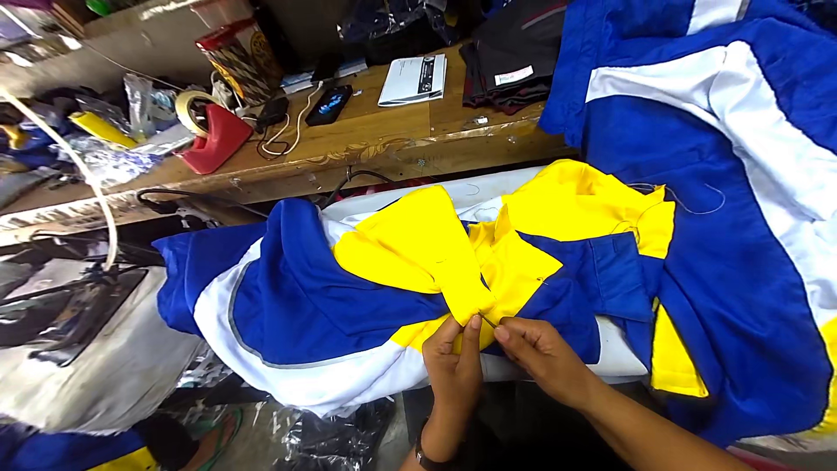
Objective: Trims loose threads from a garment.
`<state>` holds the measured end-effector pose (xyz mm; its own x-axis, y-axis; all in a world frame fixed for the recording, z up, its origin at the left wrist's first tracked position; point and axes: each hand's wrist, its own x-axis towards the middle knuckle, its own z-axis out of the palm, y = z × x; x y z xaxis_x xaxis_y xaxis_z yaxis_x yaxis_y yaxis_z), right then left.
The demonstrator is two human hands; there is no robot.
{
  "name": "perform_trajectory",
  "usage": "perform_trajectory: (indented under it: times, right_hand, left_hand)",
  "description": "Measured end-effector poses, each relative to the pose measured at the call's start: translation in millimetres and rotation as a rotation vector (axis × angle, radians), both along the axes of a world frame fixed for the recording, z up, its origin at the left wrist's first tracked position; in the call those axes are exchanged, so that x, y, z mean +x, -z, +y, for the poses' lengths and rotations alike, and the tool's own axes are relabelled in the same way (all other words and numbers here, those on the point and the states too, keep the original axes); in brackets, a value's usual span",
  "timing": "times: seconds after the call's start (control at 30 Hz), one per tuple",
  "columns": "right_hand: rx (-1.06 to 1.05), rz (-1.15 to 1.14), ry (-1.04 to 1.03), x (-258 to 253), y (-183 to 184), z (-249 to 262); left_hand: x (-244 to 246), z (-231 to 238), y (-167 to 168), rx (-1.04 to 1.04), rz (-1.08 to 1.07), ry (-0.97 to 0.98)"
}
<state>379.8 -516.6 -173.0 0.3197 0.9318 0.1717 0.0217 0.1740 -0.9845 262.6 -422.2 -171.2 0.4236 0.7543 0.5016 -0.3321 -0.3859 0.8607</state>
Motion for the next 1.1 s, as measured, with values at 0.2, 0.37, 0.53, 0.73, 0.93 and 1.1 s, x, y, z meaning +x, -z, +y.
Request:
perform_trajectory:
  times: [0.2, 0.37, 0.53, 0.73, 0.93, 1.1]
  right_hand:
    - [-0.016, 0.007, -0.025, 0.4, -3.5, -2.2]
    - [-0.027, 0.106, -0.028, -0.9, -5.5, 0.8]
    - [0.010, 0.132, 0.000, -6.5, 1.4, 3.4]
    - [0.028, 0.023, -0.011, -7.7, 3.8, -1.0]
    - [0.017, 0.052, -0.004, -7.4, -2.0, 0.0]
    - [0.008, 0.163, -0.031, -9.6, -6.5, 1.3]
  left_hand:
    - [0.4, -2.2, 2.0, -0.058, -0.007, 0.020]
    - [1.7, -2.4, 5.3, -0.006, 0.012, -0.003]
    - [0.4, -6.0, 4.9, -0.045, -0.008, 0.002]
    - [1.0, -7.0, 3.7, -0.101, -0.060, 0.010]
    - [1.6, -5.0, 5.2, -0.053, -0.043, 0.025]
    - [-0.7, -1.9, 9.4, 0.010, -0.039, 0.015]
